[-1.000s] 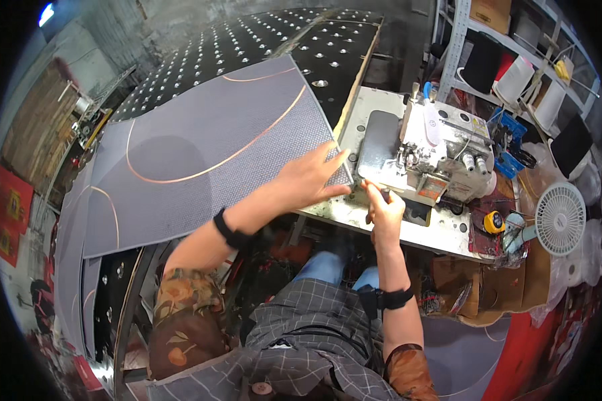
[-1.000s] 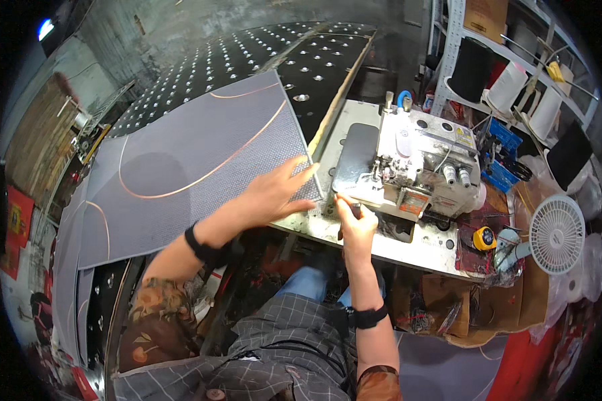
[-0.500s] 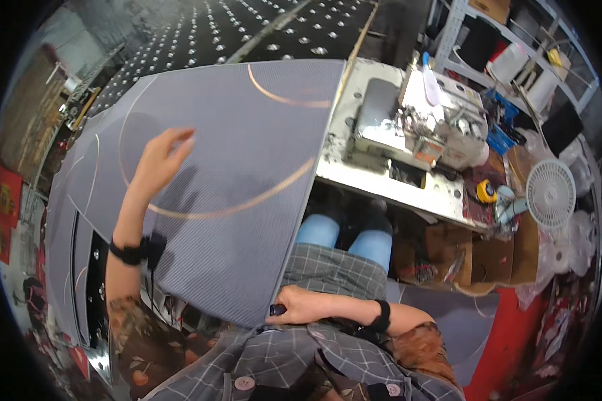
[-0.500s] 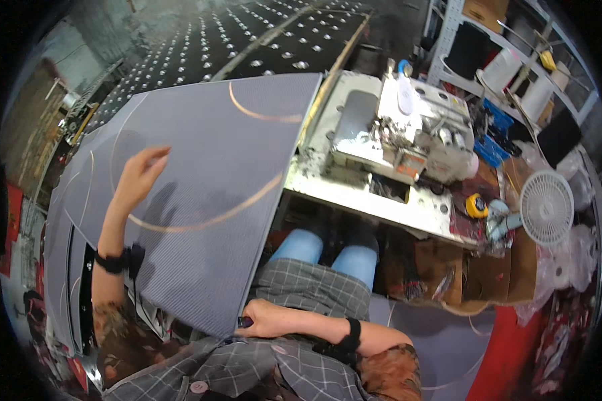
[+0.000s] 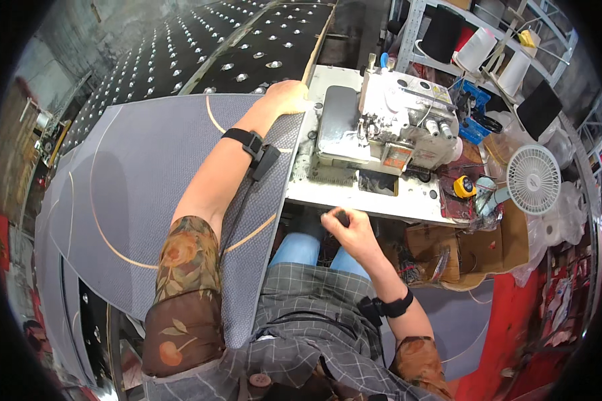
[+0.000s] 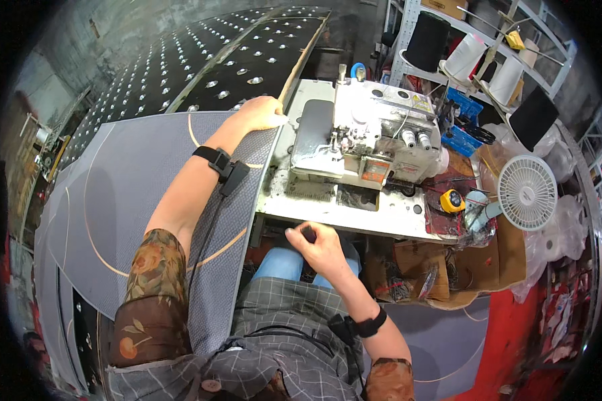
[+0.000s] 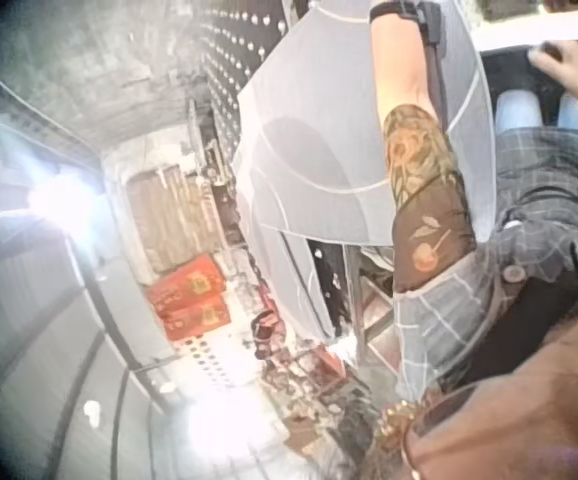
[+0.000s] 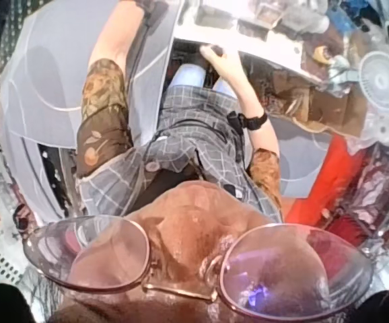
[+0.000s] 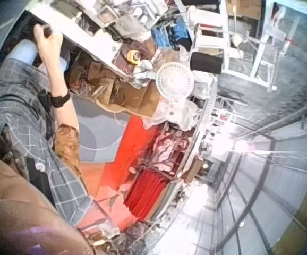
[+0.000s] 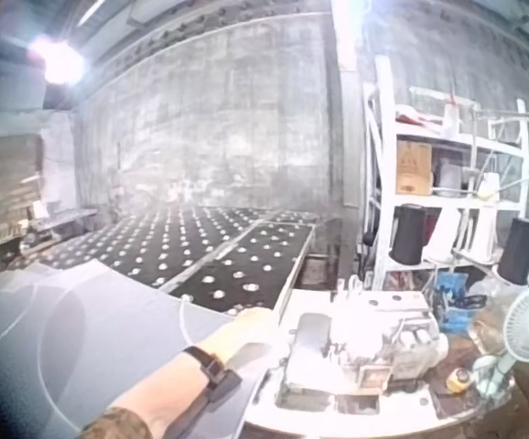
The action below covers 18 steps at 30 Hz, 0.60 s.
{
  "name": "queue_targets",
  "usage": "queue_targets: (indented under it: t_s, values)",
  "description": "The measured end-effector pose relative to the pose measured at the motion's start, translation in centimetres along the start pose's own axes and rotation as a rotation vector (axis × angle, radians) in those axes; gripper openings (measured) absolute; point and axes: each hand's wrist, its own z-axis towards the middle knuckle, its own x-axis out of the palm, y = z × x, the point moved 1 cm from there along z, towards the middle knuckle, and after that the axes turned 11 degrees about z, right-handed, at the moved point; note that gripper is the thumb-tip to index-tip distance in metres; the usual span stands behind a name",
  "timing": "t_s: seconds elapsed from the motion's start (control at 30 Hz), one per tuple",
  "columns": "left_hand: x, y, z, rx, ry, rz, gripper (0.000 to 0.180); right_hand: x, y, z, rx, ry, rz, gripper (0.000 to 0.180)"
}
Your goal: The person picks up a mat from a stack, trims its corner with a handheld tool, and places it onto a cart, repeating this process for several mats.
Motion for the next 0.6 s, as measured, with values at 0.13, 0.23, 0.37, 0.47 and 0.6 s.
queue_targets:
  t_s: [0.13, 0.23, 0.37, 0.47, 0.6]
  values:
    - [0.1, 0.4, 1.2, 0.066, -0.102, -0.501, 0.027, 0.0, 0.7, 7.4, -0.076, -0.053, 0.409, 0.022]
    - [0.1, 0.4, 0.7, -0.020, -0.200, -0.763, 0.026, 1.2, 2.2, 13.8, -0.713, -0.297, -0.219, 0.024]
    - [-1.0, 1.0, -0.8, 0.021, -0.147, -1.092, 0.029, 1.5, 2.8, 20.1, -0.152, -0.220, 0.140, 0.032]
    - [-2.0, 1.7, -1.8, 0.171, -0.146, -1.083, 0.041, 2.3, 2.9, 22.2, -0.088, -0.229, 0.162, 0.042]
    - [-2.5, 2.3, -2.2, 0.210, -0.065, -1.018, 0.056, 3.2, 2.9, 23.7, -0.117, -0.292, 0.301, 0.052]
